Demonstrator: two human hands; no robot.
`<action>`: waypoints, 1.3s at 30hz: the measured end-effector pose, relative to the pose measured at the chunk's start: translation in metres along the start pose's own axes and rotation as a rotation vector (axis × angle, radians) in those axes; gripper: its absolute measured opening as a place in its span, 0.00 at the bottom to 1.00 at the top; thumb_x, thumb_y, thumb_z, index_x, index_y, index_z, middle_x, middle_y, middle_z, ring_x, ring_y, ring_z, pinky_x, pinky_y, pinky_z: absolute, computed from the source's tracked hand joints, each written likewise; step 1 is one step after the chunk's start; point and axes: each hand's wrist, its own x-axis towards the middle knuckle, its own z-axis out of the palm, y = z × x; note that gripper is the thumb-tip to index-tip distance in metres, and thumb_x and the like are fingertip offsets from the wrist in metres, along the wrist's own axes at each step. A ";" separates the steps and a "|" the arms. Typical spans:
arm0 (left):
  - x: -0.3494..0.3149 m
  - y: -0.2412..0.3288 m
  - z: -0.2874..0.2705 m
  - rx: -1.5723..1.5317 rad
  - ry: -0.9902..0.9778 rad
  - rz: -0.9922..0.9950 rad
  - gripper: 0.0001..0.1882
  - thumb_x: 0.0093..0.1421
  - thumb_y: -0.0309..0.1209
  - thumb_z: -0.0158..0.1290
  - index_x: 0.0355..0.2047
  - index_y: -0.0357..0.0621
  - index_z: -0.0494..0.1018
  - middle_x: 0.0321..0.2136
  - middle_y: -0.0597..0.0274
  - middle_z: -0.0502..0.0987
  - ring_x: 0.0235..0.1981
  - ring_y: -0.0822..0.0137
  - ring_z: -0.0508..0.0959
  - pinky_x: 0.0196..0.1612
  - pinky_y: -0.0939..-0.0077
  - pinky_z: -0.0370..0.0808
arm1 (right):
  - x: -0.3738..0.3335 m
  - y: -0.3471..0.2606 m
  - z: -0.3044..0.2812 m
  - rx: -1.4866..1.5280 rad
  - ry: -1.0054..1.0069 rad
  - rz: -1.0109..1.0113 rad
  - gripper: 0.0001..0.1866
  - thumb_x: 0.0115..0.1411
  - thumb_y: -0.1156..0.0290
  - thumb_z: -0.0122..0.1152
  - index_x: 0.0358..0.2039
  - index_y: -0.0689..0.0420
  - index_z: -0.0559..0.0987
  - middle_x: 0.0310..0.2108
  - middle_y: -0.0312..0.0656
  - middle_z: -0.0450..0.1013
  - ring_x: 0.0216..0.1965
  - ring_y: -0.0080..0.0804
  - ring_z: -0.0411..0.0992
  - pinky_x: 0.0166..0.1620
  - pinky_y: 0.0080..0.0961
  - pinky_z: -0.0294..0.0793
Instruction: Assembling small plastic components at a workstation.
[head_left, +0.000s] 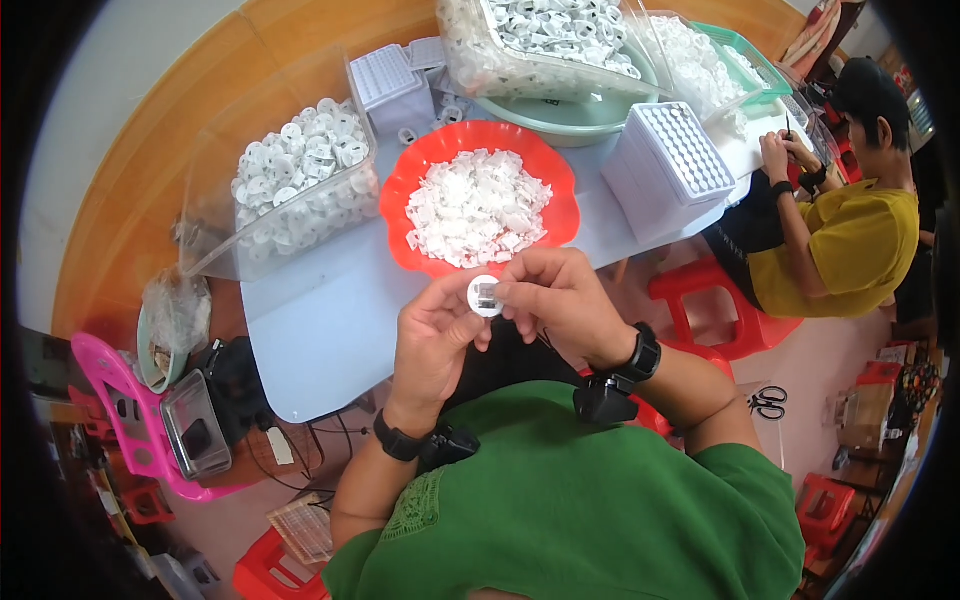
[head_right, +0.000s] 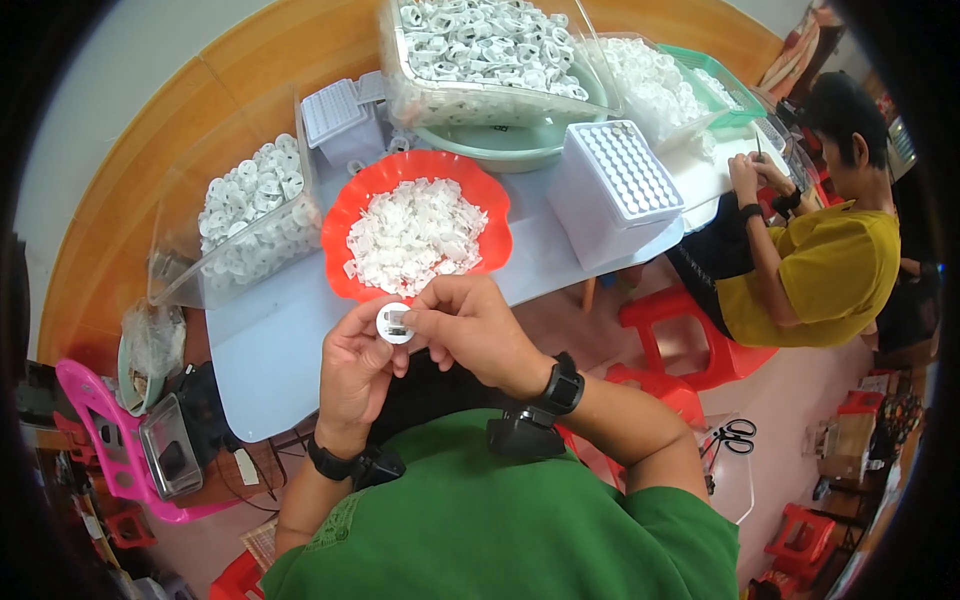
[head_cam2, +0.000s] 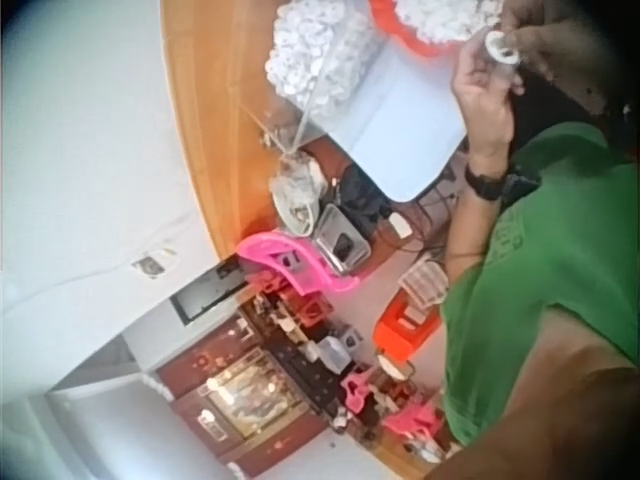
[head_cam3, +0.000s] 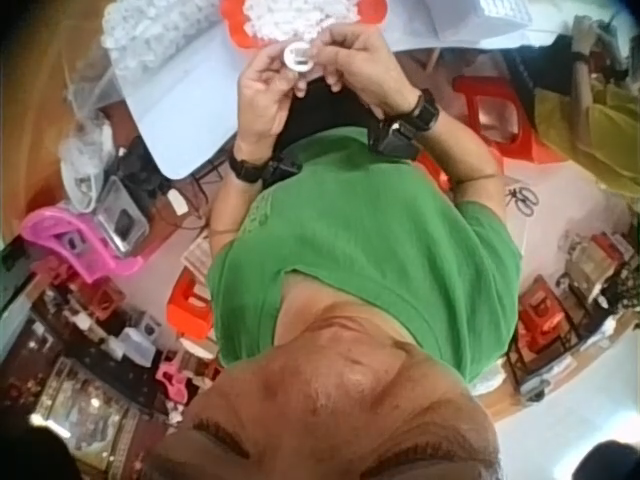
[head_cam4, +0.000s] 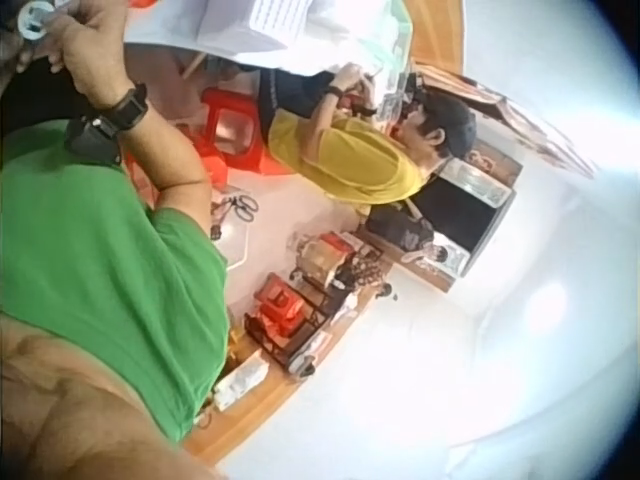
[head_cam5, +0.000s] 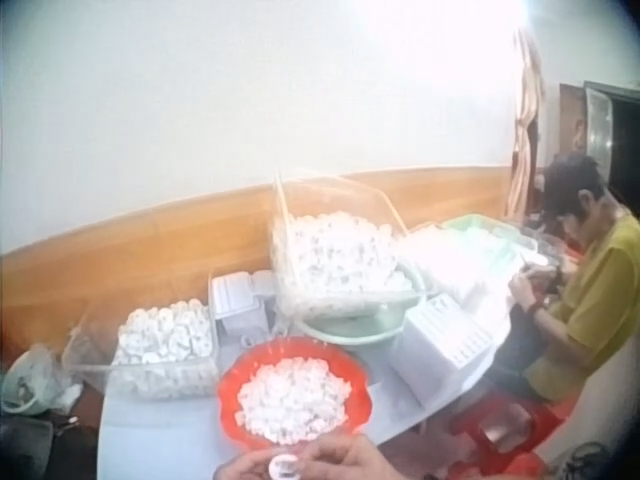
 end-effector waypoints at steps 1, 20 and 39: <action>0.000 -0.002 -0.002 -0.002 -0.001 -0.006 0.21 0.57 0.24 0.54 0.51 0.33 0.67 0.37 0.59 0.75 0.34 0.73 0.75 0.37 0.81 0.72 | 0.001 0.008 0.000 0.091 -0.011 0.027 0.09 0.56 0.71 0.61 0.25 0.62 0.74 0.19 0.35 0.71 0.15 0.15 0.66 0.17 0.11 0.64; 0.005 0.006 0.005 0.002 0.094 0.017 0.17 0.60 0.30 0.53 0.46 0.31 0.69 0.37 0.50 0.77 0.30 0.69 0.76 0.33 0.77 0.74 | -0.028 -0.069 -0.083 -0.887 0.319 -0.434 0.06 0.53 0.74 0.59 0.29 0.64 0.76 0.22 0.47 0.71 0.22 0.33 0.69 0.28 0.26 0.68; 0.016 -0.005 0.014 0.002 0.110 -0.078 0.17 0.60 0.31 0.53 0.46 0.32 0.69 0.37 0.49 0.77 0.29 0.69 0.76 0.33 0.76 0.75 | 0.060 -0.132 -0.236 -1.667 0.179 -0.488 0.07 0.51 0.76 0.59 0.32 0.54 0.81 0.28 0.42 0.75 0.31 0.41 0.73 0.37 0.32 0.72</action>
